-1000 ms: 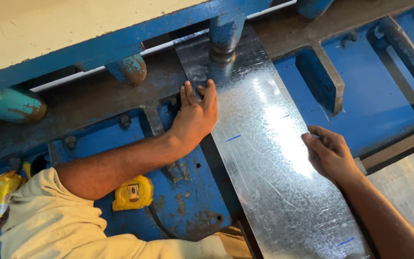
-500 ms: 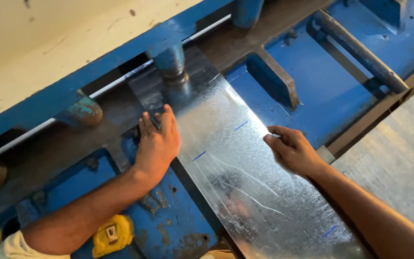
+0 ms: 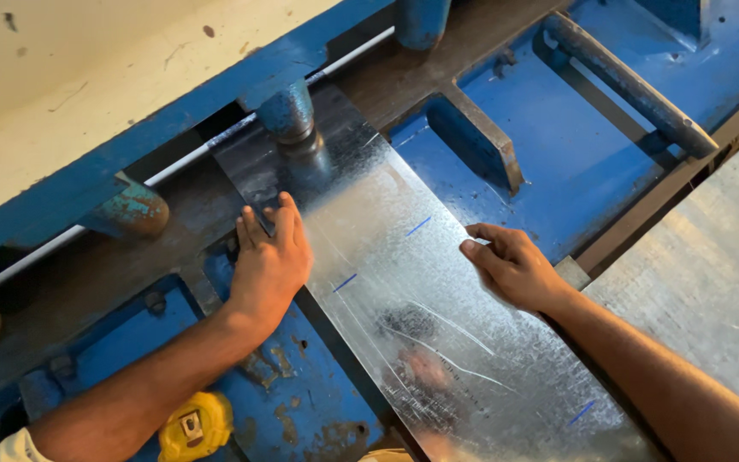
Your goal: The person operates a hydraulic guillotine shear to cut a large metal sheet. They align the sheet with pre-marked blue lines, press the foot pedal to activate the blade, and cut the sheet into smaller rectangular pieces. The cut pieces are then removed from the machine bed.
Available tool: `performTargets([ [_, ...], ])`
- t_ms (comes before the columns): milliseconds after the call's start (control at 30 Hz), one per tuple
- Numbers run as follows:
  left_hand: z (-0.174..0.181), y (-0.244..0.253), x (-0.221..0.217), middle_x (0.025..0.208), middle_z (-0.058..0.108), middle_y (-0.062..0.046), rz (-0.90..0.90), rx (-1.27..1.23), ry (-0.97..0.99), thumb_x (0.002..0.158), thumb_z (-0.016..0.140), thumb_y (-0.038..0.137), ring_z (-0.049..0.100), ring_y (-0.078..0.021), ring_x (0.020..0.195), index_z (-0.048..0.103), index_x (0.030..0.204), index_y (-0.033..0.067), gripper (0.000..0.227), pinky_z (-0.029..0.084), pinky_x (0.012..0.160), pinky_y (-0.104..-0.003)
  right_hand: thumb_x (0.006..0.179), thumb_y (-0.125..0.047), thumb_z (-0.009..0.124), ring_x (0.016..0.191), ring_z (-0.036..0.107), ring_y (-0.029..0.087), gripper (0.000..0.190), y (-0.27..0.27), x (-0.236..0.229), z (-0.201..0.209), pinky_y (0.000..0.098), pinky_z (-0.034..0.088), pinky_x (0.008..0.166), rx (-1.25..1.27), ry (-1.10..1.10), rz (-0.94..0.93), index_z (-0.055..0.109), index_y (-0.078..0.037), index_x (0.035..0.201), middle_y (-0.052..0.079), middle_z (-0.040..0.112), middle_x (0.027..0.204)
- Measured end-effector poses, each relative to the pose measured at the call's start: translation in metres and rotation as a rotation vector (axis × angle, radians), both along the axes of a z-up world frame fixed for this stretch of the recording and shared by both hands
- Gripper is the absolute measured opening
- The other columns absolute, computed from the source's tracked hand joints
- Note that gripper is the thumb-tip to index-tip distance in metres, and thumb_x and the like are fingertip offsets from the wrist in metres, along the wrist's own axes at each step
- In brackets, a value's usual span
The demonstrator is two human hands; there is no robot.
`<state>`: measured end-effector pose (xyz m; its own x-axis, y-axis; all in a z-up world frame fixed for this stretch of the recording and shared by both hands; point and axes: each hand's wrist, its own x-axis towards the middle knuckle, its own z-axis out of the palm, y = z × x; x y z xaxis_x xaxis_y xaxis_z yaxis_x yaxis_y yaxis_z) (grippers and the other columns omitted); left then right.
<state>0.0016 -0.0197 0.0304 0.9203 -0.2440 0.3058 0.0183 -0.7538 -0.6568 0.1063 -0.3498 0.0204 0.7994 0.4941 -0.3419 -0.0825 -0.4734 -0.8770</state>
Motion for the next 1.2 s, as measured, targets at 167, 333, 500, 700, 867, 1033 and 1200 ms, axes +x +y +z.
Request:
performTargets([
  [167,-0.004,0.003,0.001,0.132,0.056,-0.021,-0.024,-0.047,-0.023,0.093,0.058,0.007,0.073,-0.045,0.101,0.065,0.113,-0.0155,0.032,0.061,0.092,-0.046,0.099,-0.033,0.058,0.04,0.039,0.007,0.047,0.0,0.001,-0.001,0.0296,0.03,0.038,0.015,-0.054,0.007,0.062,0.006,0.125,-0.002,0.043,0.048],
  [333,-0.009,0.006,0.003,0.134,0.054,-0.022,-0.028,-0.05,-0.022,0.093,0.058,0.009,0.072,-0.0466,0.101,0.066,0.113,-0.0157,0.033,0.061,0.092,-0.047,0.098,-0.034,0.059,0.04,0.039,0.008,0.049,0.001,-0.002,-0.002,0.0301,0.031,0.038,0.034,-0.059,-0.02,0.062,0.007,0.125,-0.001,0.045,0.048],
  [500,-0.017,0.007,0.003,0.135,0.053,-0.023,-0.015,-0.072,-0.021,0.091,0.058,0.011,0.071,-0.0489,0.102,0.066,0.112,-0.0154,0.035,0.061,0.091,-0.05,0.098,-0.035,0.059,0.041,0.043,0.009,0.052,0.002,-0.006,0.003,0.0304,0.034,0.039,-0.028,-0.089,-0.065,0.061,0.008,0.128,0.0,0.047,0.049],
  [700,-0.026,0.009,0.003,0.136,0.051,-0.022,-0.01,-0.115,-0.067,0.093,0.057,0.01,0.07,-0.0496,0.104,0.065,0.114,-0.0173,0.035,0.06,0.093,-0.051,0.099,-0.035,0.058,0.039,0.039,0.008,0.051,0.003,-0.006,0.002,0.03,0.032,0.038,0.013,-0.053,-0.056,0.062,0.008,0.127,-0.001,0.044,0.048],
  [867,-0.026,0.008,0.004,0.137,0.051,-0.022,-0.021,-0.12,-0.078,0.095,0.057,0.009,0.07,-0.05,0.103,0.065,0.114,-0.018,0.034,0.06,0.092,-0.051,0.099,-0.035,0.056,0.036,0.038,0.008,0.051,0.002,-0.005,0.003,0.0292,0.031,0.035,0.039,-0.038,-0.028,0.061,0.008,0.127,0.0,0.044,0.046],
  [1033,-0.024,0.008,0.004,0.136,0.052,-0.023,-0.031,-0.124,-0.076,0.093,0.057,0.01,0.071,-0.0503,0.102,0.065,0.114,-0.0184,0.036,0.061,0.092,-0.051,0.099,-0.034,0.056,0.034,0.037,0.007,0.052,0.003,-0.005,0.003,0.0286,0.03,0.034,0.037,-0.03,-0.029,0.058,0.009,0.129,0.0,0.043,0.044],
  [1200,-0.024,0.009,0.004,0.136,0.053,-0.023,-0.022,-0.107,-0.074,0.093,0.057,0.01,0.071,-0.0504,0.102,0.065,0.113,-0.0179,0.035,0.061,0.091,-0.051,0.1,-0.033,0.056,0.037,0.036,0.007,0.049,0.004,-0.005,0.003,0.0283,0.029,0.035,0.041,-0.032,-0.03,0.062,0.009,0.125,-0.002,0.042,0.047],
])
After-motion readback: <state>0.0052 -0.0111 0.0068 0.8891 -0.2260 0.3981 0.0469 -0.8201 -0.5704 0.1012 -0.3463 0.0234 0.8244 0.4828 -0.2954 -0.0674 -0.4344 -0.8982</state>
